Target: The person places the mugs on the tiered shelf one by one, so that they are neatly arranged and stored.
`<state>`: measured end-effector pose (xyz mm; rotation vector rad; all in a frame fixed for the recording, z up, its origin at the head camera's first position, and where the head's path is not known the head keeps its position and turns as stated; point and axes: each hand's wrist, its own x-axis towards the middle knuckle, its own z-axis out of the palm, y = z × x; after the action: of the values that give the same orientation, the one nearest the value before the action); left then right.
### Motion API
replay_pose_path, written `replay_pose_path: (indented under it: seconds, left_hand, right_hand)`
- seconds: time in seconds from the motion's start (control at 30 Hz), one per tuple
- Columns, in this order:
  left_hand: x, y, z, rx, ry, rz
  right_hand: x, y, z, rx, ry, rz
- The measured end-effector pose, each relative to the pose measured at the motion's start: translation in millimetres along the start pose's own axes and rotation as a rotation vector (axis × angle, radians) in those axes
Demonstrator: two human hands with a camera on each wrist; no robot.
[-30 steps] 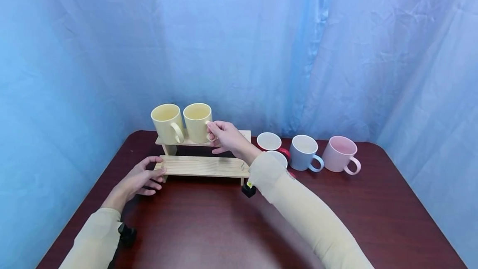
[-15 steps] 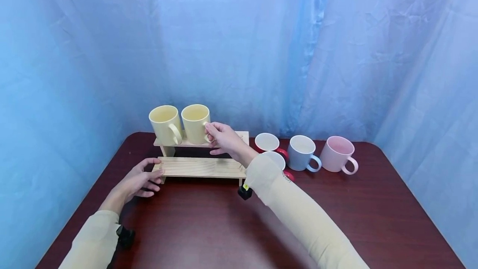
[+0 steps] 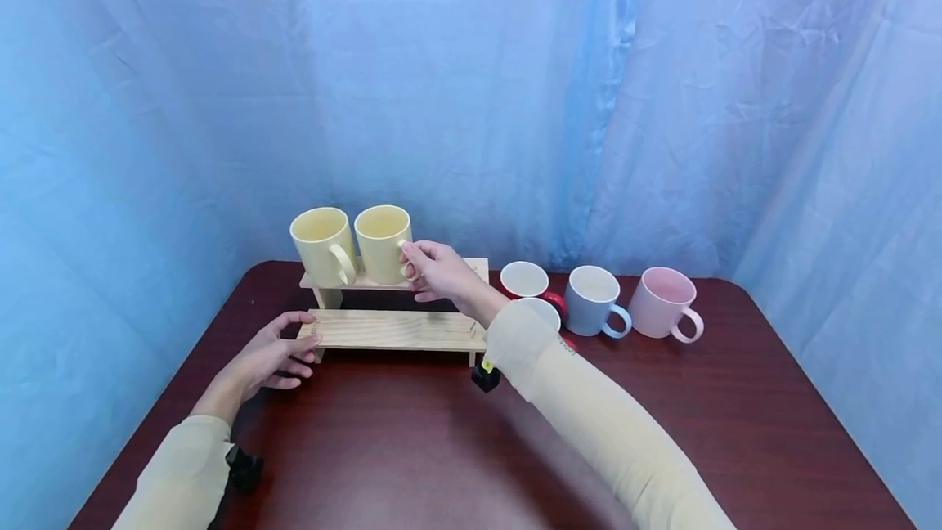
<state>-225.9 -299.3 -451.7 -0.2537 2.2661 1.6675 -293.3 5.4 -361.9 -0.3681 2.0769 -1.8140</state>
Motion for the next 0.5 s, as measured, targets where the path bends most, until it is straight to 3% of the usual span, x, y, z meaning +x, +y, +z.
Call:
replay_pose_path:
  seconds: [0.23,0.5]
  left_hand:
    - [1.1,-0.9,-1.5,0.004,0.001,-0.01]
    - [4.0,-2.3,-3.5,0.002,0.009,-0.016]
  right_hand:
    - [-8.5,4.0,-13.2,-0.045,0.028,0.018]
    - [-43.0,1.4,-50.9,-0.146,0.0,-0.044]
